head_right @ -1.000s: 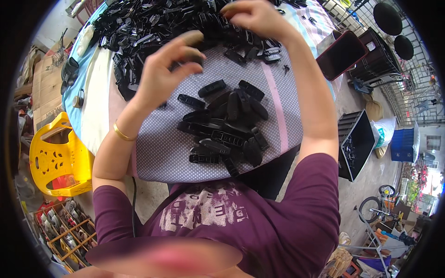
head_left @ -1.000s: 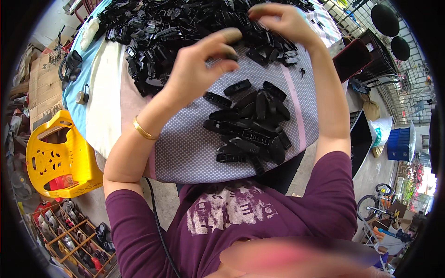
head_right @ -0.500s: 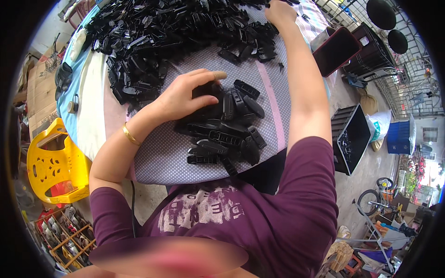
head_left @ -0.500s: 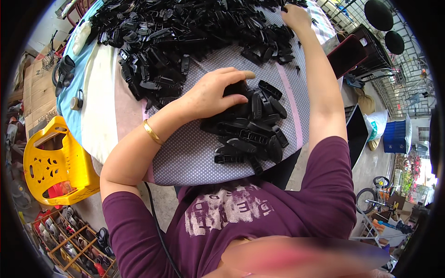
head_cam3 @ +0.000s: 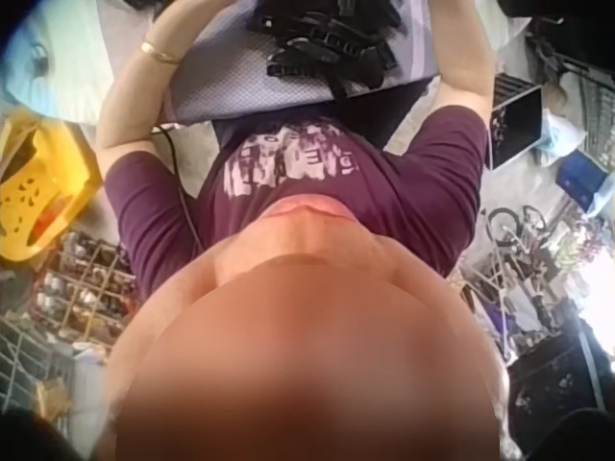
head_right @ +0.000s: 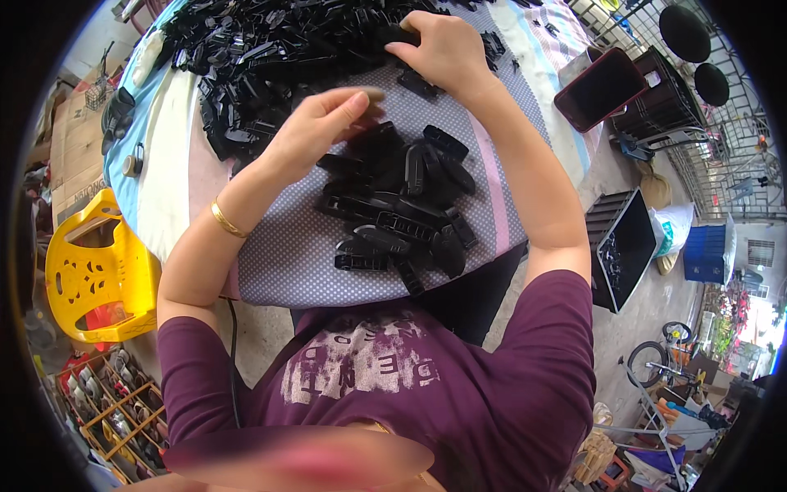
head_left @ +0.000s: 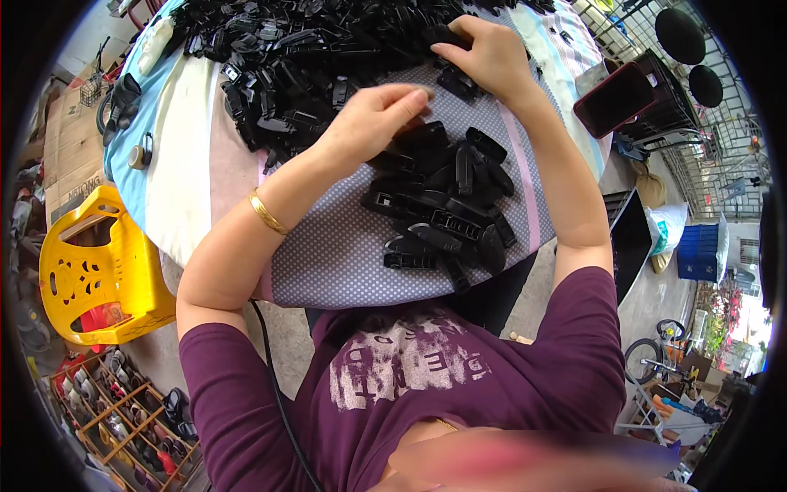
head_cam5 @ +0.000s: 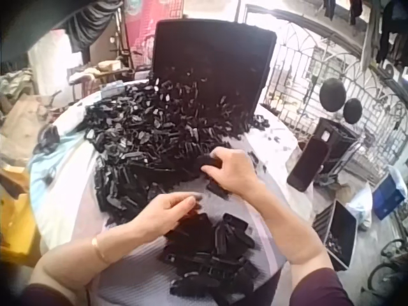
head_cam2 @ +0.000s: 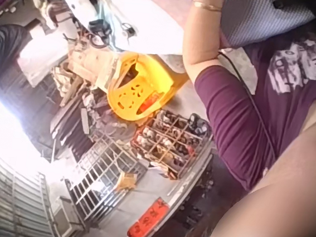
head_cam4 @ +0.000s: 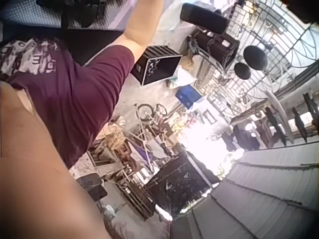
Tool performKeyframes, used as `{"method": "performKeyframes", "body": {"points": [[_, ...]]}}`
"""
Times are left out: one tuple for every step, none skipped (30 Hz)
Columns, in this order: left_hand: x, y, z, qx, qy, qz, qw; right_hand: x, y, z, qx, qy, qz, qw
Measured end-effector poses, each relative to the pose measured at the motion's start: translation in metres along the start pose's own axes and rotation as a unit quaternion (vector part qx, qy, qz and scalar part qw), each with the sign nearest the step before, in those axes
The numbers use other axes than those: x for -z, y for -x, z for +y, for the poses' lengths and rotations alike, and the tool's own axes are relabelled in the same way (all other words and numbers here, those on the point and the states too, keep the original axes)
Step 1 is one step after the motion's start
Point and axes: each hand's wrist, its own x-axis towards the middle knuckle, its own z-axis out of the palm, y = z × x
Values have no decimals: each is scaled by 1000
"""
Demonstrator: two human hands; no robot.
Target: Inspecting and sorting black plastic clips at a workstation.
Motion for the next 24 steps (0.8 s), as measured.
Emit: {"method": "performKeyframes", "body": {"points": [[0,-1,-3,-37,28,63,997,0,-1,-4,-21,-182,-20,983],[2,-2,-5,-75,55,126,988,0,-1,-9,-42,-357,-42,932],[5,-3,-4,-102,108,147,978,-2,1,-18,-38,-447,-48,893],[3,-4,-1,-126,203,158,958,-1,5,-28,-36,-447,-49,892],[6,-3,0,-128,249,136,950,0,9,-38,-44,-461,-43,885],[9,-4,0,-129,294,113,940,-1,12,-44,-52,-475,-37,878],[11,-3,0,-129,294,116,940,-4,14,-46,-49,-497,-31,866],[13,-3,1,-119,314,124,934,-5,15,-45,-48,-499,-32,865],[14,-4,1,-109,333,132,927,-6,15,-43,-10,-477,-12,879],[15,-4,1,-109,333,134,927,-7,16,-42,27,-454,9,891],[15,-5,1,-136,274,153,940,-6,17,-39,27,-441,3,897],[15,-6,1,-163,214,170,948,-2,19,-39,28,-442,3,897],[18,-5,1,-171,148,172,959,5,20,-41,-19,-498,-20,867],[17,-4,2,-170,147,173,959,10,21,-42,-66,-550,-42,832],[16,-2,4,-176,121,175,961,12,21,-39,-90,-559,-57,822],[13,-1,7,-183,96,173,963,15,22,-36,-92,-559,-56,822],[11,0,8,-183,95,172,963,19,21,-33,-98,-595,-67,795],[9,1,10,-182,73,164,967,21,22,-31,-104,-629,-77,767],[8,2,10,-181,50,157,970,21,23,-31,-105,-630,-76,766],[6,2,10,-180,50,156,970,21,24,-31,-111,-669,-66,732],[5,2,10,-186,42,159,969,20,24,-32,-116,-706,-56,696],[4,2,9,-193,34,163,967,20,24,-33,-119,-742,-46,658],[5,1,7,-193,33,163,967,20,24,-38,-146,-753,-35,640],[6,-1,5,-228,40,176,957,18,25,-39,-146,-753,-35,640]]}}
